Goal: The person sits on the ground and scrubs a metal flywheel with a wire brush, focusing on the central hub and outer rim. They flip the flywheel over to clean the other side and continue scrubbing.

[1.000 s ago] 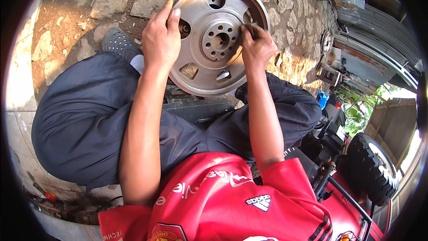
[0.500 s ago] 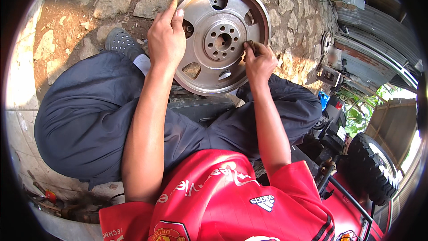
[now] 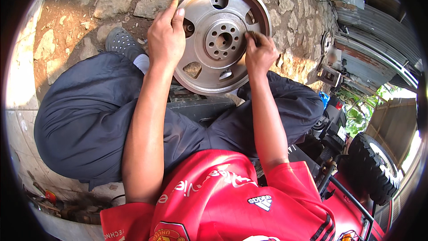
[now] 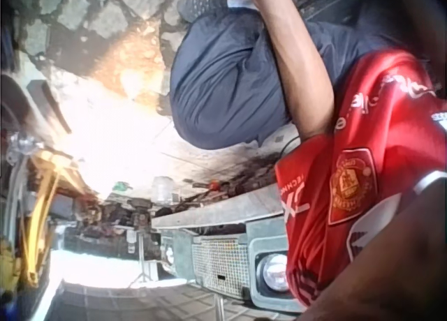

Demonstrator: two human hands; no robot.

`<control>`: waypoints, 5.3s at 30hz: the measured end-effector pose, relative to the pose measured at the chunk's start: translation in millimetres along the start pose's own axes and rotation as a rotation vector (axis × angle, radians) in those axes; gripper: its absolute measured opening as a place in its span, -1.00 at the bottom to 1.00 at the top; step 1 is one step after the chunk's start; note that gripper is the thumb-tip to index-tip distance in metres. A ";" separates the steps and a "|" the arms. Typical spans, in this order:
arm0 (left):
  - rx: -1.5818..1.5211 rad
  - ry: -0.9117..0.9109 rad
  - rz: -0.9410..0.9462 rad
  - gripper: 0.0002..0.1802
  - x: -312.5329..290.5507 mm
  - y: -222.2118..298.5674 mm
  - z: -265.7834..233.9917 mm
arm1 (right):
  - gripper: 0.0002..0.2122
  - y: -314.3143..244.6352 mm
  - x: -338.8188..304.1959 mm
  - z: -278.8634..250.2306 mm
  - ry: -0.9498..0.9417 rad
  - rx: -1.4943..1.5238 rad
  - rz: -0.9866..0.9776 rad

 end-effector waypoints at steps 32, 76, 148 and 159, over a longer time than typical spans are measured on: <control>0.003 0.041 0.018 -0.56 -1.2 1.4 -2.5 | -0.85 -31.1 32.9 13.9 -0.013 0.086 -0.124; -0.001 0.041 0.025 -0.55 -3.0 -1.4 -1.8 | -0.80 -0.7 18.6 13.3 -0.057 0.035 -0.025; 0.032 0.024 0.011 -0.55 -3.9 -5.0 2.4 | -0.80 9.8 17.5 11.6 0.122 0.280 0.245; 0.061 -0.041 -0.172 -0.25 5.4 -32.8 7.5 | -0.79 78.3 10.1 -91.3 0.069 0.635 0.494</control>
Point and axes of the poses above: each hand's wrist, its own x-axis towards the middle knuckle, its own z-axis out of the palm, y = z × x, the point moved 7 cm from there along x, towards the middle knuckle, and after that the axes turned 1 degree about y, right-handed, at the moved point
